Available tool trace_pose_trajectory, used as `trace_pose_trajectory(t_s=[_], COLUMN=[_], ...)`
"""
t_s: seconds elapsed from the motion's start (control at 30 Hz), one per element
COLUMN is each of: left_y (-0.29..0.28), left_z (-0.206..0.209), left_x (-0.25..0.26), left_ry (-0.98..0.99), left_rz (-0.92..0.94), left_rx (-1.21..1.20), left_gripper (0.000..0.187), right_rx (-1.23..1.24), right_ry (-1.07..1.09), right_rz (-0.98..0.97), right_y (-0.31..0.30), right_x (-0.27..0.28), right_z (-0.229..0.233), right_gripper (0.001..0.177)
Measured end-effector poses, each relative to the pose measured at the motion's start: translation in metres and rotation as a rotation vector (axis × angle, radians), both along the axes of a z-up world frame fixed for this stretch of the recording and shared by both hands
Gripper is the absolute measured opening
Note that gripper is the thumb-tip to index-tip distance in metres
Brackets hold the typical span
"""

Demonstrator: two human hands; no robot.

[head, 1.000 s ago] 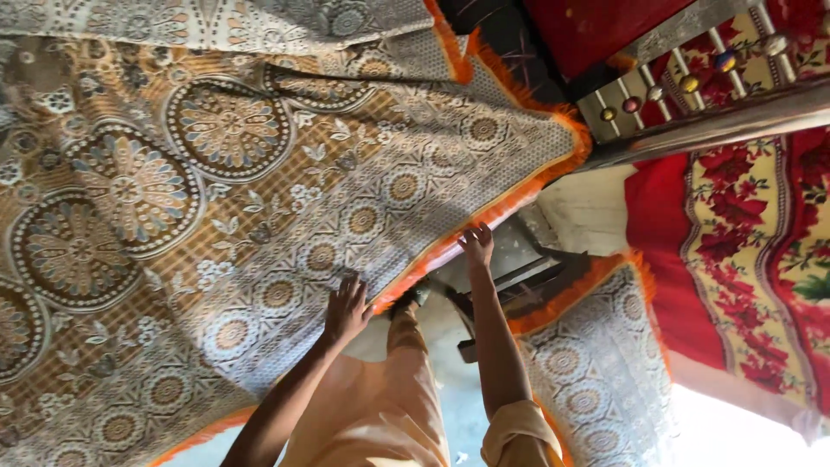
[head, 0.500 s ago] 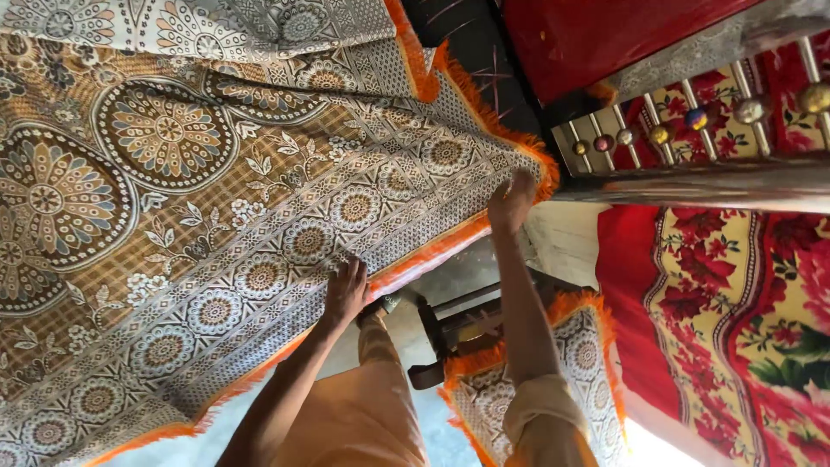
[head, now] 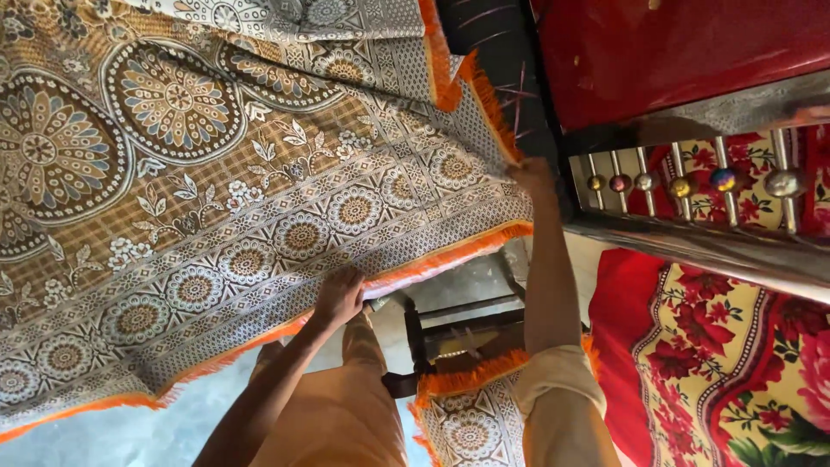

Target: Folding a large patterned fabric on a bed.

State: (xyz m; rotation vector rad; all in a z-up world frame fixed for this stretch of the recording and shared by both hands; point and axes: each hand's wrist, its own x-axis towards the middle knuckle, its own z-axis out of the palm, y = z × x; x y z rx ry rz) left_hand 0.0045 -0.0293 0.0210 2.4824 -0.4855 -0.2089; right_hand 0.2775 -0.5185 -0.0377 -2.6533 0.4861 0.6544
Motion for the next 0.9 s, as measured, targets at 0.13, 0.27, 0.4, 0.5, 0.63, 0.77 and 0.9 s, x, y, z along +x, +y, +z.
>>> trace_pose_trajectory(t_s=[0.13, 0.27, 0.4, 0.5, 0.63, 0.77, 0.9], left_y=[-0.007, -0.043, -0.071, -0.079, -0.08, -0.059, -0.014], left_z=[0.021, -0.008, -0.003, -0.015, -0.069, -0.025, -0.028], left_x=[0.005, -0.014, -0.023, -0.028, -0.052, -0.018, -0.012], left_ry=[0.18, 0.293, 0.173, 0.131, 0.284, 0.51, 0.053], left_rz=[-0.065, -0.112, -0.131, -0.127, -0.111, -0.05, 0.167], left_rx=[0.013, -0.133, -0.233, -0.197, -0.203, -0.245, -0.078], left_gripper=[0.017, 0.01, 0.019, 0.026, 0.009, 0.009, 0.032], right_rx=[-0.193, -0.588, -0.717, -0.752, -0.758, -0.82, -0.732], right_ry=[-0.62, -0.347, -0.333, -0.204, 0.055, -0.056, -0.161], right_rz=[0.159, 0.161, 0.265, 0.305, 0.263, 0.244, 0.121], right_y=[0.011, -0.005, -0.045, -0.054, -0.057, -0.068, -0.026], right_x=[-0.002, 0.012, -0.003, -0.019, -0.03, -0.035, -0.044], right_z=[0.097, 0.119, 0.106, 0.096, 0.086, 0.068, 0.097], right_gripper=[0.019, 0.022, 0.036, 0.039, 0.016, 0.014, 0.031])
